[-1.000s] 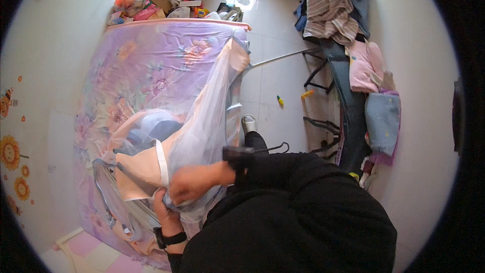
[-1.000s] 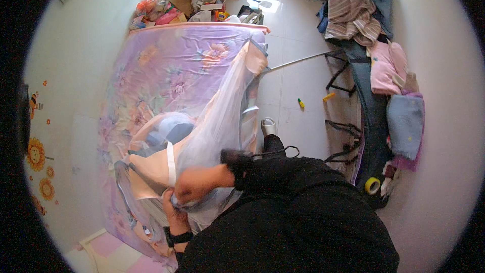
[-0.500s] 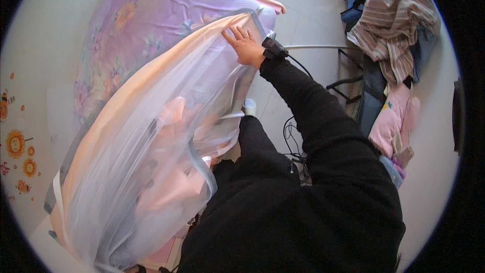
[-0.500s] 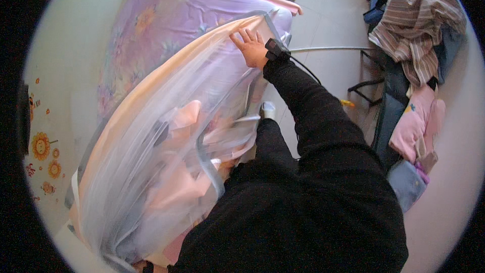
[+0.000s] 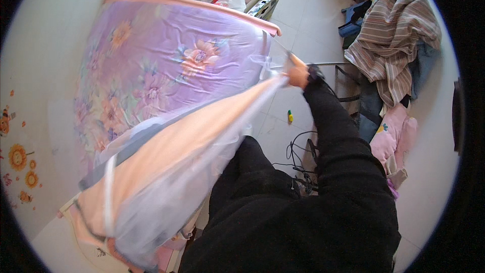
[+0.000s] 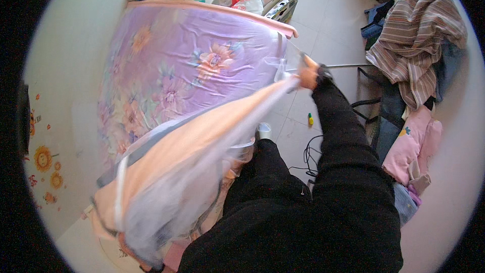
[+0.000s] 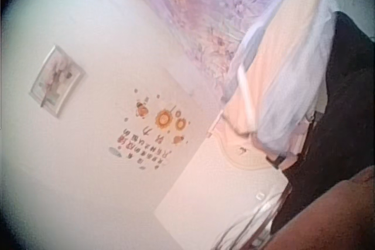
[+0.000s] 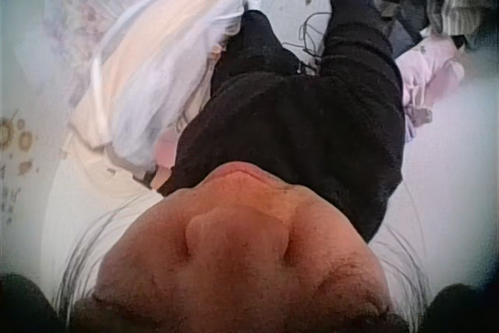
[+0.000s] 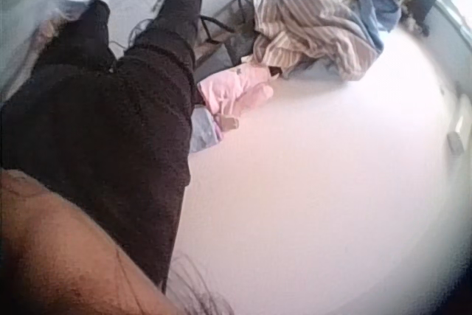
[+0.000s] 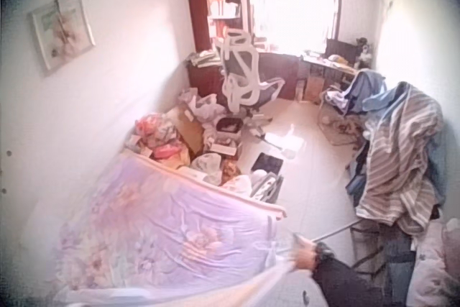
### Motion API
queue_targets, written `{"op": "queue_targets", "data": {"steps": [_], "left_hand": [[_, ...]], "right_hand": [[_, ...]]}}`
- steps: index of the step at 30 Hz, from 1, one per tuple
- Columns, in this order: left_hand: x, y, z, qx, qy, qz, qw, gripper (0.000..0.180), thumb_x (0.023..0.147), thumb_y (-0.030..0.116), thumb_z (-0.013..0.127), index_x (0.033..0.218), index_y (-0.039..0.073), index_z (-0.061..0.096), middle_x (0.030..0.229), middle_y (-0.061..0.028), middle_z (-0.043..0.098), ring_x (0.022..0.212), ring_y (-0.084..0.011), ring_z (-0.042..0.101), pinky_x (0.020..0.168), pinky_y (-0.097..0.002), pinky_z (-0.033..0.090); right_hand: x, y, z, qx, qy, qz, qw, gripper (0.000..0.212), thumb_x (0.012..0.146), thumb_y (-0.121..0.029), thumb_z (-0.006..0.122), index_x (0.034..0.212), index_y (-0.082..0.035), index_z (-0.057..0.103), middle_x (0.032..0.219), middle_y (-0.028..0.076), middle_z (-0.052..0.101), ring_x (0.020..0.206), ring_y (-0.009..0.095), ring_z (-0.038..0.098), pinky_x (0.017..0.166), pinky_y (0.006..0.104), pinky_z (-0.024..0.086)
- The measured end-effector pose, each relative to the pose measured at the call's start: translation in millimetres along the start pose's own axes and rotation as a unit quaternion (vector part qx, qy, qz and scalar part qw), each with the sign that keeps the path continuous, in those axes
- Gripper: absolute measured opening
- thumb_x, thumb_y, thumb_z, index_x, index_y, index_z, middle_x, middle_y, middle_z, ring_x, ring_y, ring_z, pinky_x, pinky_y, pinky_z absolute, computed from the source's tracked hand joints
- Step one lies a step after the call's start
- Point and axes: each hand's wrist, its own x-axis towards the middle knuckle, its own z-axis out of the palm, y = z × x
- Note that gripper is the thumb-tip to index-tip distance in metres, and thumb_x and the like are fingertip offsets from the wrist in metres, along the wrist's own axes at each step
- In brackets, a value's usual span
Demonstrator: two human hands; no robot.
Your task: The person assembles a mosquito net by inserting metal poles into sleeves and connecting them with plastic clips. They handle multiple poles and clips, arranging them on a bed and occasionally moving around the room.
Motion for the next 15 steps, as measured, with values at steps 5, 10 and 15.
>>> {"op": "queue_targets", "data": {"steps": [5,10,15], "left_hand": [[5,-29,51,-0.075,-0.106,-0.092,0.987,0.029,0.081,0.029,0.055,0.097,0.006,0.061,0.099,-0.0080,0.061,0.090,-0.0202,0.057,0.080,-0.0308,0.045],[32,-51,79,-0.074,-0.135,-0.213,0.965,0.029,0.077,0.018,0.062,0.098,-0.002,0.064,0.096,-0.0086,0.064,0.084,-0.0213,0.061,0.076,-0.0313,0.049],[45,-64,109,-0.105,-0.239,-0.129,0.957,0.029,0.074,0.008,0.066,0.100,-0.006,0.064,0.093,-0.0090,0.065,0.080,-0.0197,0.062,0.072,-0.0312,0.050]], "right_hand": [[-200,59,75,0.040,-0.025,0.000,0.999,0.020,0.093,-0.018,0.046,0.093,-0.007,0.063,0.078,0.004,0.059,0.074,0.017,0.056,0.071,0.0349,0.048],[-321,-66,106,0.795,-0.261,0.414,0.359,0.021,0.086,-0.013,0.058,0.097,0.003,0.064,0.092,0.012,0.063,0.088,0.025,0.060,0.071,0.0379,0.047],[-194,-229,28,0.313,-0.127,0.198,0.920,0.037,0.089,-0.034,0.056,0.108,-0.004,0.062,0.101,0.018,0.066,0.090,0.028,0.064,0.079,0.0391,0.049]]}}
